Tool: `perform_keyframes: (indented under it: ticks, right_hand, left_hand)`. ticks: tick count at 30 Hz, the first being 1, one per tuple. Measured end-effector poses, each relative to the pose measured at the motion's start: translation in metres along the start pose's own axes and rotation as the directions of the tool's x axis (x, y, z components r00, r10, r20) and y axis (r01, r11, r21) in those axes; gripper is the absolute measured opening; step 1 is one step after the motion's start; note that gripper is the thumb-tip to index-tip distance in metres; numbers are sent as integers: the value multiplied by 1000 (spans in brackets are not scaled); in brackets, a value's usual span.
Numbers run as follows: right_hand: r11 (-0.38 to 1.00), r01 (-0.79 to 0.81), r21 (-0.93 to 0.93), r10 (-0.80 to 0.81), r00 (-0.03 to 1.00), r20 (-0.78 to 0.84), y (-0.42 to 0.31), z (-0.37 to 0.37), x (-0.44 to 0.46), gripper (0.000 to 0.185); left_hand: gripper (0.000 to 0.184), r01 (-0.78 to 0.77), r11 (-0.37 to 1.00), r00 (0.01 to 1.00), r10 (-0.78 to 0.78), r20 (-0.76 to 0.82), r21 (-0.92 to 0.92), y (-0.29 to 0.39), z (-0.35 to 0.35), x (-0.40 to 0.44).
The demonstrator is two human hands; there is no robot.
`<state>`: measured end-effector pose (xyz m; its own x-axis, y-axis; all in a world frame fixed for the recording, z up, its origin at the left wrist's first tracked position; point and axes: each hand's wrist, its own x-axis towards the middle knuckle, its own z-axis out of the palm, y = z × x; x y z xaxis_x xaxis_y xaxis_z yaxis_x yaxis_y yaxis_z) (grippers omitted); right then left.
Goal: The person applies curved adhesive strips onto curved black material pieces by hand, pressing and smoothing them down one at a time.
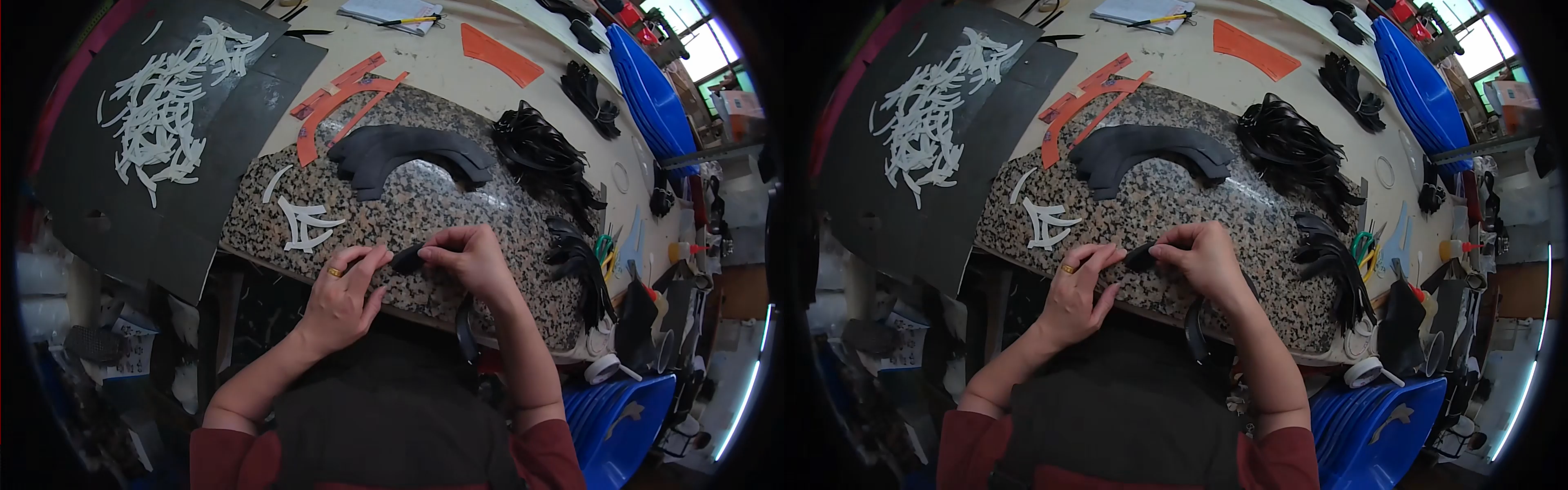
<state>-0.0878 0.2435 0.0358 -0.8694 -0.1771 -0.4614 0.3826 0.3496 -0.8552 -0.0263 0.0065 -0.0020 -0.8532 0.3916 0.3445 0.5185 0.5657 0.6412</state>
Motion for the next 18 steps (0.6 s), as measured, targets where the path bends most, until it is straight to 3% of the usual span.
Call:
perform_keyframes:
  ticks: [7,12,16,18]
  right_hand:
    - [979,-36,-200,34,999,-14,-12,1,5,16]
    - [972,-29,-234,23,999,-26,-2,2,12,20]
    - [956,-52,-289,35,997,-64,-13,5,5,22]
    - [933,26,-359,-62,994,-91,-7,4,1,22]
  left_hand:
    - [67,-38,998,999,38,11,40,-3,1,-1]
    - [62,-94,994,994,97,-56,48,0,3,-2]
    - [60,-81,971,996,70,59,224,8,6,-3]
    - [60,-98,945,994,78,77,311,10,9,-5]
